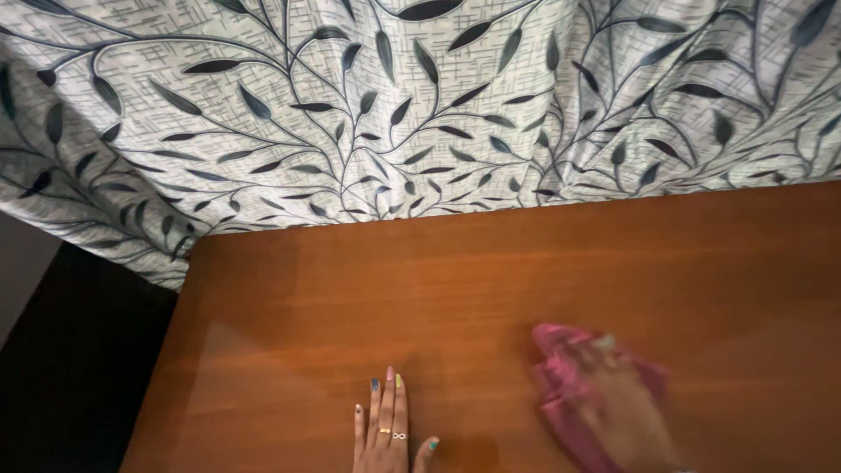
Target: The person wipes down a wooden table using a cloth and a spray bottle, applying liquid to different sections and scrubbing the surface.
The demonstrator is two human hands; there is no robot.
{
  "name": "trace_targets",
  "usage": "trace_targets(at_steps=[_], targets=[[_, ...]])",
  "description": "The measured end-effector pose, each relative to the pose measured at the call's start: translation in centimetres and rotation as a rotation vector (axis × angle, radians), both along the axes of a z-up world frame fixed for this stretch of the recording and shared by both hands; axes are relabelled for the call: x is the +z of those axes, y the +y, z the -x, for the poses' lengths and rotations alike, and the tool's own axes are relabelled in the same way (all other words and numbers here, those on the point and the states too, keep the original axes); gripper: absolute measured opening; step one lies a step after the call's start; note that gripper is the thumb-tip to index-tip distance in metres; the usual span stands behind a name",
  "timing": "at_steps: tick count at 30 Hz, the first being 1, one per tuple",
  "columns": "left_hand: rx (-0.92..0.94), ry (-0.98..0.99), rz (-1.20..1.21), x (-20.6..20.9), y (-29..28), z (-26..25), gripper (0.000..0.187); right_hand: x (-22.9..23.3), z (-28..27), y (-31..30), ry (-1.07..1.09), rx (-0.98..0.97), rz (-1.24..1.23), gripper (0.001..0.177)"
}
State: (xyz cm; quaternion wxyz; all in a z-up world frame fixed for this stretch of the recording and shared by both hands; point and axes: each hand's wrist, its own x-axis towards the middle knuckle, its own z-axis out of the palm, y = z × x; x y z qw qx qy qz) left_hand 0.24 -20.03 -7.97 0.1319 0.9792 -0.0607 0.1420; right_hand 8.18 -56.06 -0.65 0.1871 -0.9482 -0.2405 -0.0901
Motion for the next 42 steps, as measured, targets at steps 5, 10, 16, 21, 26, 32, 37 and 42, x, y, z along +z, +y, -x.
trace_targets(at_steps=[5,10,16,21,26,32,37,42], targets=[[0.010,-0.008,-0.025,-0.4,0.1,0.2,0.099,-2.6,-6.2,-7.5,0.036,-0.314,-0.009,0.070],[0.038,-0.094,-0.045,-0.8,-0.4,0.0,0.099,-5.7,-15.3,-8.5,-0.125,-0.498,0.012,0.076],[0.033,0.021,-0.035,-1.2,-0.4,0.3,0.106,-4.7,-21.3,0.3,-0.146,-0.736,0.125,0.076],[-0.013,-0.042,0.083,0.4,-0.4,0.8,0.113,-1.2,-21.6,12.8,0.030,-0.583,0.230,0.068],[-0.064,0.169,0.206,2.9,0.0,0.8,0.113,-1.4,-17.9,22.1,-0.047,-0.332,0.203,0.074],[-0.158,0.014,0.294,4.8,0.3,1.6,0.102,0.2,-7.9,24.3,0.066,-0.092,0.171,0.069],[-0.166,0.024,0.364,6.8,0.9,2.7,0.085,2.0,1.6,20.3,0.025,0.034,0.125,0.068],[-0.186,-0.031,-0.049,7.0,6.9,3.2,0.092,1.7,4.0,11.9,0.146,-0.187,0.184,0.065]])
